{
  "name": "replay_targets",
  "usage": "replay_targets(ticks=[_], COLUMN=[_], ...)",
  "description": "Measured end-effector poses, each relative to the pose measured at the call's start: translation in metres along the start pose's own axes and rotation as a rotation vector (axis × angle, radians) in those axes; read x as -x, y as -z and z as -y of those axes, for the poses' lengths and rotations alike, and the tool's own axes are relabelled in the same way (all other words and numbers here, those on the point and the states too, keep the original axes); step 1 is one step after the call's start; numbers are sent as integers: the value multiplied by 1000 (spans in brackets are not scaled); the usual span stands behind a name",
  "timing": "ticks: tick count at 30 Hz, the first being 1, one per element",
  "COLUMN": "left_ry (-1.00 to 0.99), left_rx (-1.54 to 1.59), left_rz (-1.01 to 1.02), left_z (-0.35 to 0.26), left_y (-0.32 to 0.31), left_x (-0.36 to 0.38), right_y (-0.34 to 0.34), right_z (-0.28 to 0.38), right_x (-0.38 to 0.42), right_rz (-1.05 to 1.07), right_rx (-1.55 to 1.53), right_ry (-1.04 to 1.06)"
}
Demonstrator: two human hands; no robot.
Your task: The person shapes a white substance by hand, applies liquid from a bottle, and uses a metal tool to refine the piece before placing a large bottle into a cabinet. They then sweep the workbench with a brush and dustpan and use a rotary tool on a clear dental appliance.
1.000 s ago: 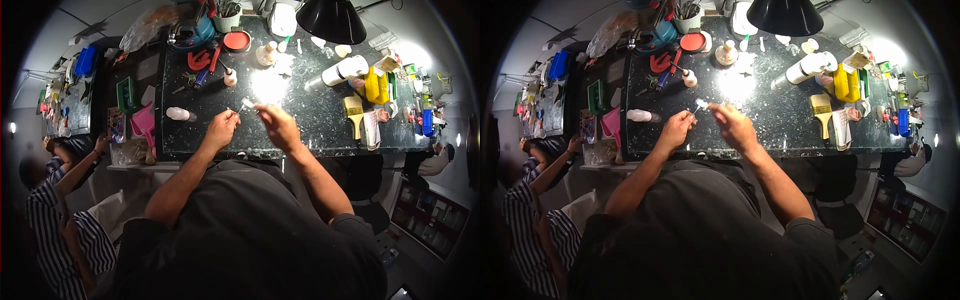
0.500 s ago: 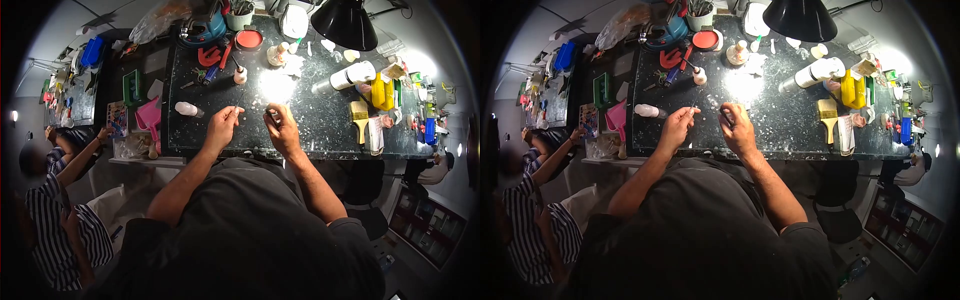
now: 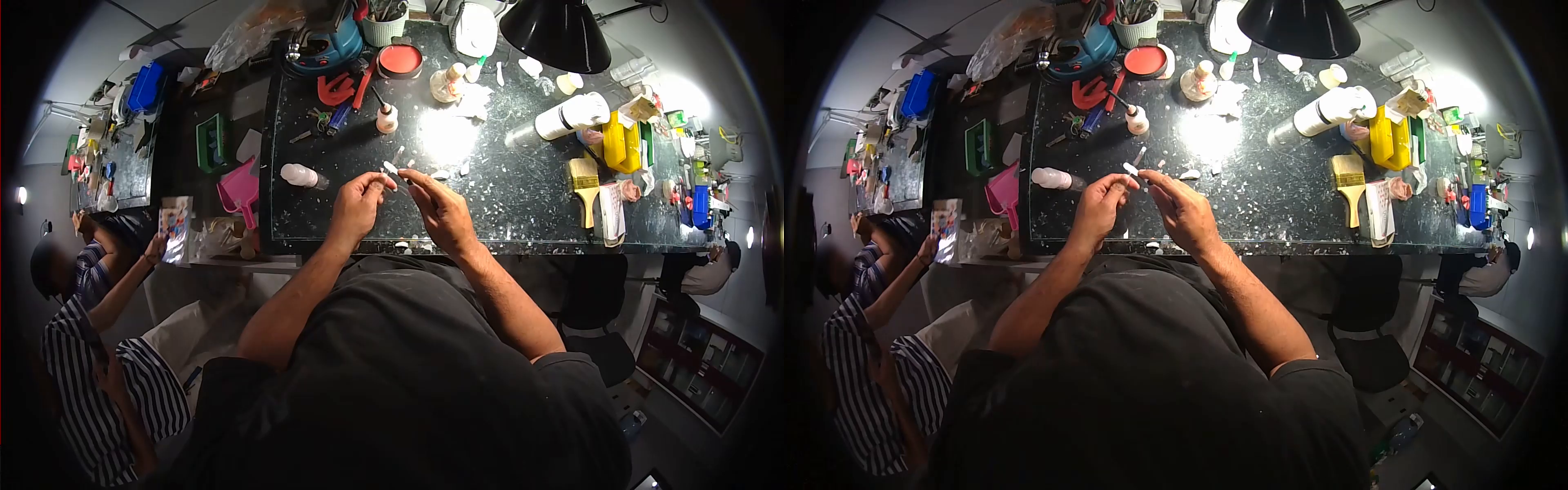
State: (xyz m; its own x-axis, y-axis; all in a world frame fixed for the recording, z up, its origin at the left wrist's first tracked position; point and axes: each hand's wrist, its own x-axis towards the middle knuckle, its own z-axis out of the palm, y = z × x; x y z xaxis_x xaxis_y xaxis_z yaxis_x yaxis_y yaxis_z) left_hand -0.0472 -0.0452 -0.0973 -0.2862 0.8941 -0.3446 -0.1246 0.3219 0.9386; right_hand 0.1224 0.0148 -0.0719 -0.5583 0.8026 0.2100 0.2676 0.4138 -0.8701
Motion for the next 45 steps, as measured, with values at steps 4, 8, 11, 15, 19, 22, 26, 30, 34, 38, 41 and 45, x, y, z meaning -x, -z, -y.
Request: replay_targets(ticks=[4, 8, 11, 15, 19, 22, 26, 30, 34, 38, 41, 45], left_ry=[-31, -146, -101, -197, -203, -199, -268, -175, -173, -211, -246, -18], left_rx=[-99, -366, -344, -327, -367, -323, -256, -282, -315, -256, -197, -112], left_rz=[41, 11, -11, -71, -69, -56, -68, -26, -53, -1, -57, -63], left_z=[-2, -14, -28, -19, -23, -22, -17, -21, -22, -25, -26, 7], left_y=[0, -4, -3, -1, 0, 2, 3, 6, 10, 8, 17, 36], left_x=[3, 17, 19, 11, 15, 17, 14, 21, 18, 23, 18, 4], right_y=[7, 25, 34, 18, 30, 37, 22, 27, 21, 32, 59, 88], right_z=[-3, -18, -26, 4, -14, 3, 9, -33, 6, -48, -90, -119], right_x=[0, -15, -17, -8, -24, -21, -9, -10, -6, -10, -4, 13], right_rz=[51, 67, -32, 45, 141, 16, 14, -72, -47, 76, -216, -267], right_rx=[41, 157, 63, 92, 152, 17, 56, -28, -30, 214, 174, 421], right_ry=[-91, -481, -469, 2, -648, -381, -89, -436, 44, -558, -509, -387])
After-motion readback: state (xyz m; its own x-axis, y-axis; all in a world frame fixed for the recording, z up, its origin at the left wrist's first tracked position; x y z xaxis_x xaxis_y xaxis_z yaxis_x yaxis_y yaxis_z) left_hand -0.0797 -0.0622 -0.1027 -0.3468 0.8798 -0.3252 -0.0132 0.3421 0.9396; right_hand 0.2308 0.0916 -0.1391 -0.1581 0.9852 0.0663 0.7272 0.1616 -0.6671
